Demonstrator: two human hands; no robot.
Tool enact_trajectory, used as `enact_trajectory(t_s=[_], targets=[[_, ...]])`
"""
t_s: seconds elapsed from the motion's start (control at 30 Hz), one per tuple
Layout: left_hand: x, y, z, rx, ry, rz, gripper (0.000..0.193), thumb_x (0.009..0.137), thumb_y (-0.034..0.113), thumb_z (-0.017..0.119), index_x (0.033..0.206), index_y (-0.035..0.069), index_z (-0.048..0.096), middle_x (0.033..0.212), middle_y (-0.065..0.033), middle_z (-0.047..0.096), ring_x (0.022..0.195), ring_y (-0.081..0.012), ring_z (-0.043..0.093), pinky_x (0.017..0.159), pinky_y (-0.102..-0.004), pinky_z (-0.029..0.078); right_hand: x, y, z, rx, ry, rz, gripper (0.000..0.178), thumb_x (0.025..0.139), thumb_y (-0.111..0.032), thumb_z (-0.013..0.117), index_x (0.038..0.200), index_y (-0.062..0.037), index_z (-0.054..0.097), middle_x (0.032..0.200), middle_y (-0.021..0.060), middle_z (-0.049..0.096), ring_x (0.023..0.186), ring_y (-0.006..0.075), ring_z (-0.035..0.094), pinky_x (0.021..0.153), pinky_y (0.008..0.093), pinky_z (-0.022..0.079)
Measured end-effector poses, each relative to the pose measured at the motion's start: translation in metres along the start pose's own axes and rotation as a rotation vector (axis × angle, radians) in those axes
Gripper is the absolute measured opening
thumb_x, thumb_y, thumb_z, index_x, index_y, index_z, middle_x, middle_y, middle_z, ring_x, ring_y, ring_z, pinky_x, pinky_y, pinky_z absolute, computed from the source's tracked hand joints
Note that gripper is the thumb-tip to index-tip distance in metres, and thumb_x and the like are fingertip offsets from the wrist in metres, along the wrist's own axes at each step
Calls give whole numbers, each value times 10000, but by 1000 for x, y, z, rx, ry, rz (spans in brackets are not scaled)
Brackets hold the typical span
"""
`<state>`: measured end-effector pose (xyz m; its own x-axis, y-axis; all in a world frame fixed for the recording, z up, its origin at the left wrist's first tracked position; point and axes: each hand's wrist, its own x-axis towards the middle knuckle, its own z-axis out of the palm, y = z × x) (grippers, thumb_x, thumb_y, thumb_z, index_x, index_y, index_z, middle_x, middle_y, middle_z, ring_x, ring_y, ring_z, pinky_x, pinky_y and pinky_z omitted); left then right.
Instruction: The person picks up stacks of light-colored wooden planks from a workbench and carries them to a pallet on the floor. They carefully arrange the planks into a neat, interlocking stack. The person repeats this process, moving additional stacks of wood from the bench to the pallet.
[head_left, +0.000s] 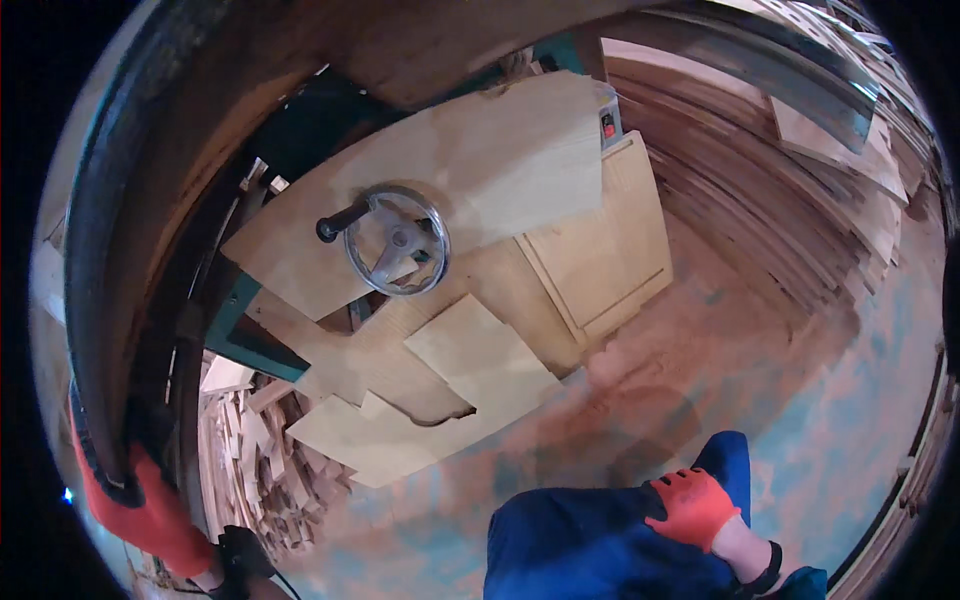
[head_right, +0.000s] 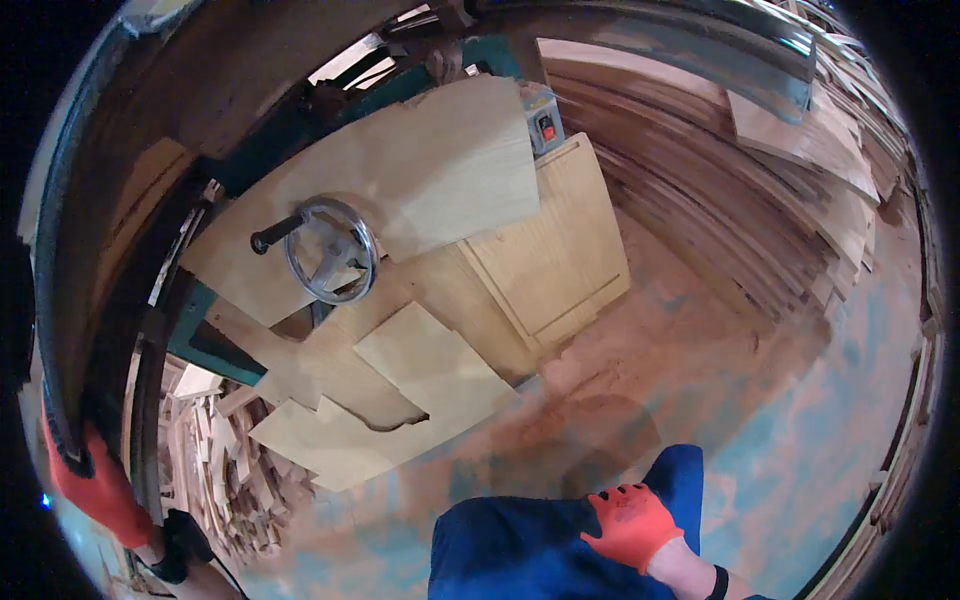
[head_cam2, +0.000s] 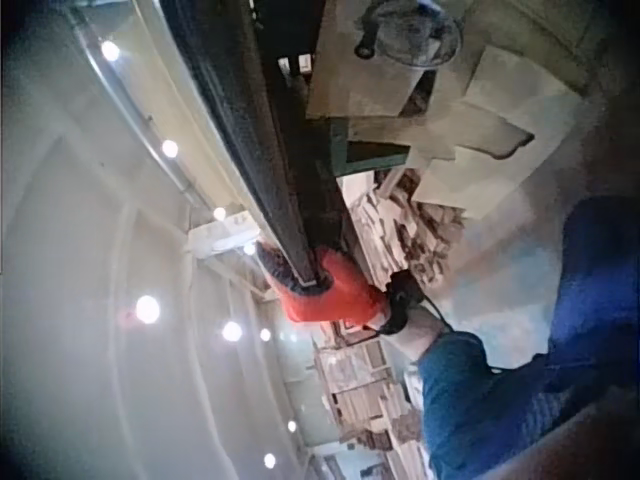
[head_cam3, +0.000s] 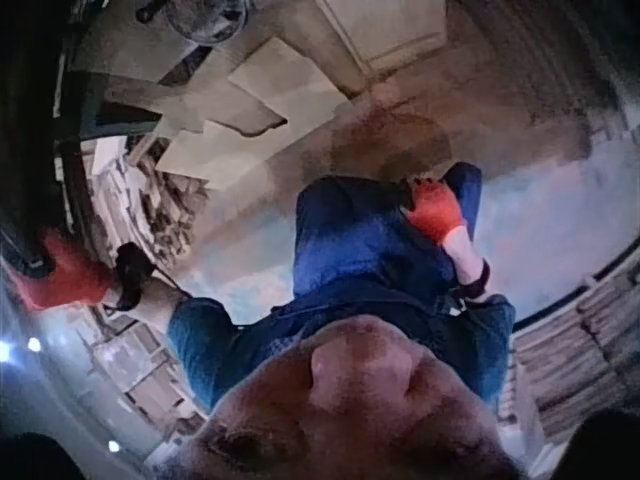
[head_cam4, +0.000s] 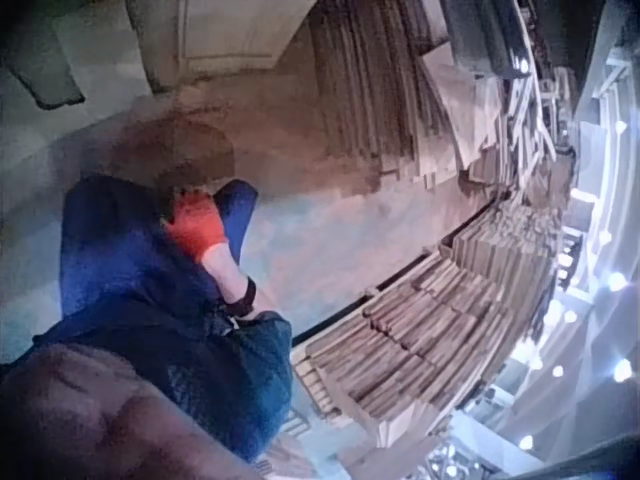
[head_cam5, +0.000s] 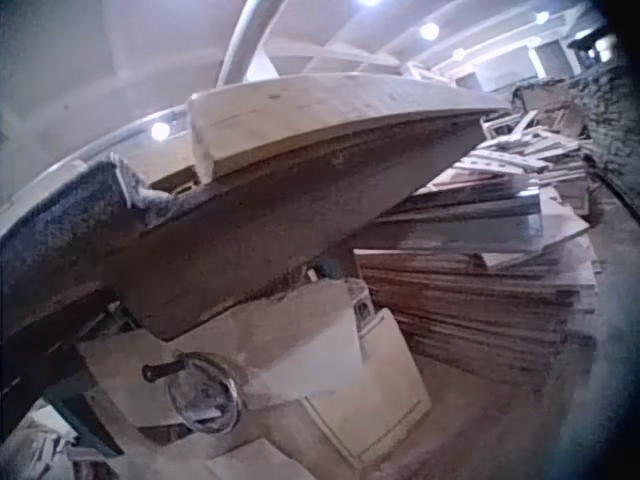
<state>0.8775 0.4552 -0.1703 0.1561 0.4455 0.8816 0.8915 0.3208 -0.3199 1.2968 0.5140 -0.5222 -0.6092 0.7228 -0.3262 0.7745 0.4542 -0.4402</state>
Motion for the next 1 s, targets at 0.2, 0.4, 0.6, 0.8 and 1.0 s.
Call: enact_trajectory(t_s=[0.2,0.4,0.6,0.8,1.0], targets=[[10,8,16,-51,-52,-3,501,880,149,591,1347,-31,565,1266,-181,650,1142,-253,628,1004,-353,442,-9,2,-2,33,-7,-31,574,857,-495,622,1210,-43,622,1133,154,664,1069,323,615,991,437,449],[17,9,22,-16,-35,52,514,889,193,583,1358,-18,567,1283,-166,648,1146,-244,632,1002,-359,454,-7,13,0,70,51,0,553,845,-491,642,1174,-46,634,1112,150,667,1057,318,618,971,432,453],[18,5,42,-67,-39,10,523,878,197,585,1359,-8,570,1276,-163,653,1149,-246,632,1004,-363,455,5,16,3,73,-6,-20,518,831,-462,665,1170,-70,646,1128,152,670,1063,322,623,953,426,466],[35,15,61,-106,-74,22,503,870,129,568,1359,11,576,1173,-168,681,1077,-233,652,970,-348,465,2,12,-1,62,114,-73,470,746,-412,743,1111,-124,677,978,111,697,925,309,656,855,414,498],[44,8,90,-97,-87,22,519,837,60,586,1356,58,593,1113,-131,697,1025,-196,654,937,-335,472,-13,4,-3,148,73,-36,561,785,-383,711,1208,-34,593,1153,168,616,1103,340,560,996,448,428]])
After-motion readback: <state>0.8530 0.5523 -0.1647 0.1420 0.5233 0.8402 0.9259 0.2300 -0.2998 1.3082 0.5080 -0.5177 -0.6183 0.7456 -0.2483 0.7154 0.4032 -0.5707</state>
